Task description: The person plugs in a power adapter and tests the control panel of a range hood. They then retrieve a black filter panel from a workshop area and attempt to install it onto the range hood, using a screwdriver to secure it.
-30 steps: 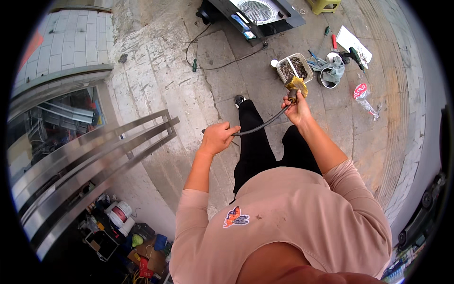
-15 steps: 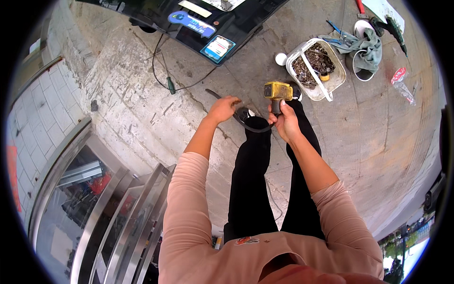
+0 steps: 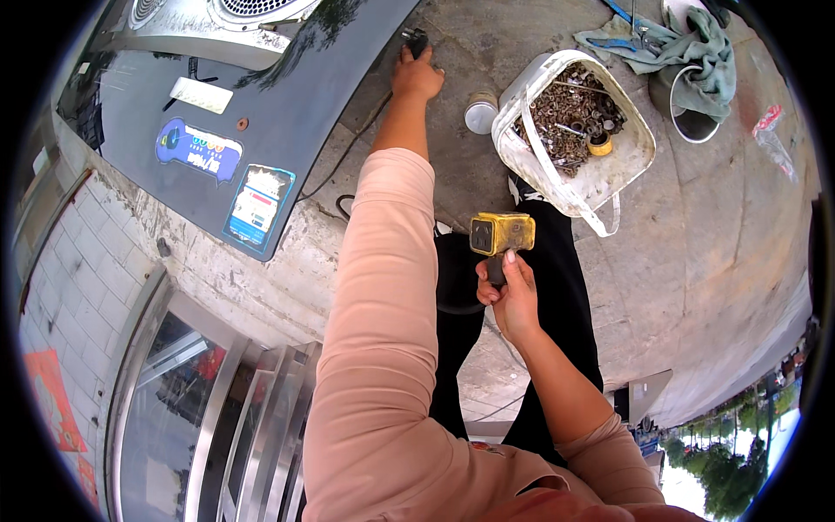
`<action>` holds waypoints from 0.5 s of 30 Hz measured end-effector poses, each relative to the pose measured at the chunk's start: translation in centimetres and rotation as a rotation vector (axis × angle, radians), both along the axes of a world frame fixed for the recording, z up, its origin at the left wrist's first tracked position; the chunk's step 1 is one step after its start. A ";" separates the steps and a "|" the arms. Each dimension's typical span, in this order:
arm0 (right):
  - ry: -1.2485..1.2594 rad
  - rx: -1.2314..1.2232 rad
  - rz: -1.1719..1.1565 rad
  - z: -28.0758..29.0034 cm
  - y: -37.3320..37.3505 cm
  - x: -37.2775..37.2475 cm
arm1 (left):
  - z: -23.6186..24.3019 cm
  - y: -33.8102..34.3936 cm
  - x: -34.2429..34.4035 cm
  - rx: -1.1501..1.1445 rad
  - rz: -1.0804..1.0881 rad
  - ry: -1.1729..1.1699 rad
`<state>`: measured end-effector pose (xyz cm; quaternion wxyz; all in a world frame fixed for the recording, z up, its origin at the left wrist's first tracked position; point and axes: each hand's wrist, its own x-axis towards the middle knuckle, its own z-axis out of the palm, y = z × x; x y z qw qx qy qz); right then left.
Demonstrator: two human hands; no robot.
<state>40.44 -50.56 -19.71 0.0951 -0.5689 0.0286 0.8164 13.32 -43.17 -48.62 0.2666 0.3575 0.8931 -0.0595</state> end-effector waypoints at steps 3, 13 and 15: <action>0.037 -0.017 -0.051 -0.4 0.1 0.1 | 0.5 -0.8 -0.5 0.146 0.062 -0.163; 0.078 -0.160 0.058 -0.9 -0.7 -0.6 | 29.4 -13.9 0.2 0.457 0.279 -1.047; 0.065 -0.167 0.081 -0.7 -1.1 -1.2 | 33.1 -14.2 0.7 0.395 -0.099 -0.939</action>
